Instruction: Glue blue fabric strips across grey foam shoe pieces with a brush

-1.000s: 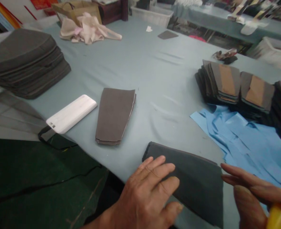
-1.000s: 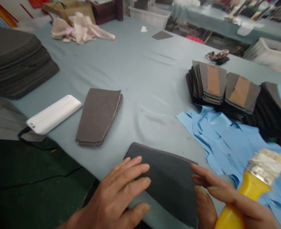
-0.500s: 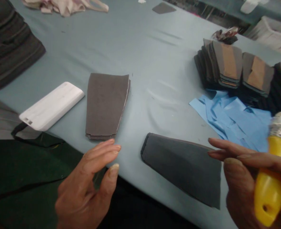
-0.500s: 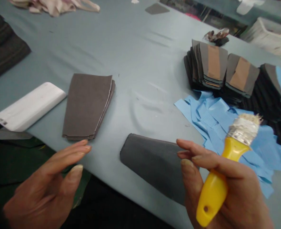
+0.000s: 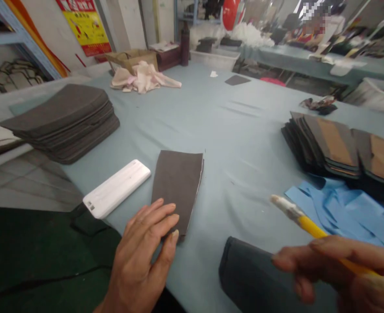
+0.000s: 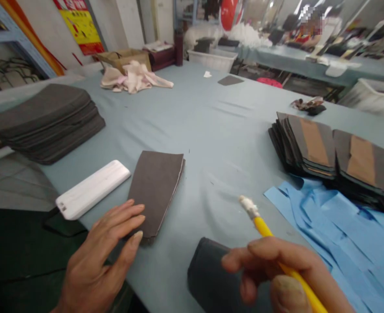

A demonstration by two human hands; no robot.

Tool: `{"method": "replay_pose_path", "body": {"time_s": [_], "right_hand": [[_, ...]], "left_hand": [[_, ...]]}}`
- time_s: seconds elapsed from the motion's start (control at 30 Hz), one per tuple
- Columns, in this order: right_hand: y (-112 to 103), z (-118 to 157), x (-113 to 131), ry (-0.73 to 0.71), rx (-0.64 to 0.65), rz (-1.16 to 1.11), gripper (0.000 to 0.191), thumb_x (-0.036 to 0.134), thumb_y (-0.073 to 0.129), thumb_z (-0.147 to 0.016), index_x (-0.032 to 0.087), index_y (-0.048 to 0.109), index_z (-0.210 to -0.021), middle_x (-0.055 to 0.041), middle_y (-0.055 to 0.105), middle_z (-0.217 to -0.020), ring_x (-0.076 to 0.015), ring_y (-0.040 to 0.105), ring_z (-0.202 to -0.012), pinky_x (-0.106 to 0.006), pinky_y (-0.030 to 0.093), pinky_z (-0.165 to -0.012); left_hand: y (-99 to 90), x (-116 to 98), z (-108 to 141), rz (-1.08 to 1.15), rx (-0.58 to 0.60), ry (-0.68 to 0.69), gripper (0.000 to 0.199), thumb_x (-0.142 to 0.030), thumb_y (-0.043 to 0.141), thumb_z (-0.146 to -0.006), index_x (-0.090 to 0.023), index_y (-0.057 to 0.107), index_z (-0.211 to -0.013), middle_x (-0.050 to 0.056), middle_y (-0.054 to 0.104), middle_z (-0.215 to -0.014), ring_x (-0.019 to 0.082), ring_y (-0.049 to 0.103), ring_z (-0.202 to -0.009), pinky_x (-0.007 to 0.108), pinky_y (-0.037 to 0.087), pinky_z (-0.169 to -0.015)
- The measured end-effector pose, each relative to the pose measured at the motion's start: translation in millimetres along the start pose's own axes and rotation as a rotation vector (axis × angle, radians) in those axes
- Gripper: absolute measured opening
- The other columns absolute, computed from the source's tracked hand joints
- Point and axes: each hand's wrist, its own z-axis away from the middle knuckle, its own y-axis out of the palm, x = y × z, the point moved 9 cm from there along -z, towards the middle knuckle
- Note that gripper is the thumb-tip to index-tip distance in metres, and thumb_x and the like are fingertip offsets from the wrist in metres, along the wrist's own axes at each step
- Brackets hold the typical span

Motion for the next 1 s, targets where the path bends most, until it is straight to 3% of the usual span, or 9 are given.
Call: {"method": "replay_pose_path", "body": {"time_s": [0.1,0.17,0.3,0.4,0.63,1.0], "right_hand": [[32,-10,-6,0.142,0.162,-0.328,0.036,0.050,0.048,-0.108,0.031,0.075,-0.122,-0.0055,0.072,-0.063,-0.0210,0.060,-0.037,-0.027,0.044,-0.031],[45,-17,-4,0.217,0.142,-0.381,0.045,0.056,0.044,-0.109,0.030,0.077,-0.124,-0.0031,0.064,-0.055,-0.0176,0.054,-0.034,-0.024,0.040,-0.030],[62,-32,14,0.231,0.022,-0.275,0.041,0.054,0.048,-0.110,0.031,0.082,-0.112,-0.0010,0.062,-0.055,-0.0146,0.060,-0.045,-0.020,0.047,-0.041],[76,-39,25,0.242,0.017,-0.208,0.041,0.054,0.054,-0.109,0.028,0.084,-0.099,-0.0026,0.066,-0.060,-0.0150,0.064,-0.051,-0.019,0.051,-0.045],[94,-34,29,0.312,0.029,-0.127,0.043,0.055,0.059,-0.107,0.023,0.078,-0.085,-0.0005,0.059,-0.054,-0.0126,0.057,-0.044,-0.018,0.046,-0.041],[110,-10,35,0.520,-0.017,-0.118,0.054,0.070,0.071,-0.094,0.021,0.072,-0.070,0.0013,0.053,-0.050,-0.0105,0.047,-0.041,-0.021,0.036,-0.037]], "left_hand": [[1.7,7,-11,-0.033,0.046,0.049,0.026,-0.014,0.060,-0.101,-0.023,0.068,-0.125,0.005,0.077,-0.131,0.022,0.069,-0.131,0.045,0.052,-0.118],[3.8,10,-18,-0.054,0.087,0.084,0.026,-0.017,0.058,-0.103,-0.023,0.068,-0.126,0.004,0.077,-0.132,0.024,0.069,-0.132,0.047,0.053,-0.117],[11.2,14,-30,-0.083,0.166,0.139,0.029,-0.019,0.054,-0.104,-0.022,0.067,-0.130,0.006,0.075,-0.137,0.026,0.067,-0.135,0.051,0.054,-0.117],[18.6,16,-36,-0.085,0.213,0.171,0.030,-0.017,0.052,-0.104,-0.019,0.066,-0.131,0.008,0.073,-0.141,0.027,0.066,-0.137,0.053,0.054,-0.117],[35.2,18,-37,-0.051,0.326,0.211,0.029,-0.012,0.048,-0.105,-0.014,0.071,-0.122,0.011,0.075,-0.135,0.028,0.070,-0.130,0.052,0.060,-0.110],[37.6,26,-34,0.010,0.362,0.177,0.030,-0.011,0.049,-0.105,-0.015,0.072,-0.123,0.010,0.074,-0.137,0.032,0.068,-0.132,0.056,0.061,-0.106]]}}
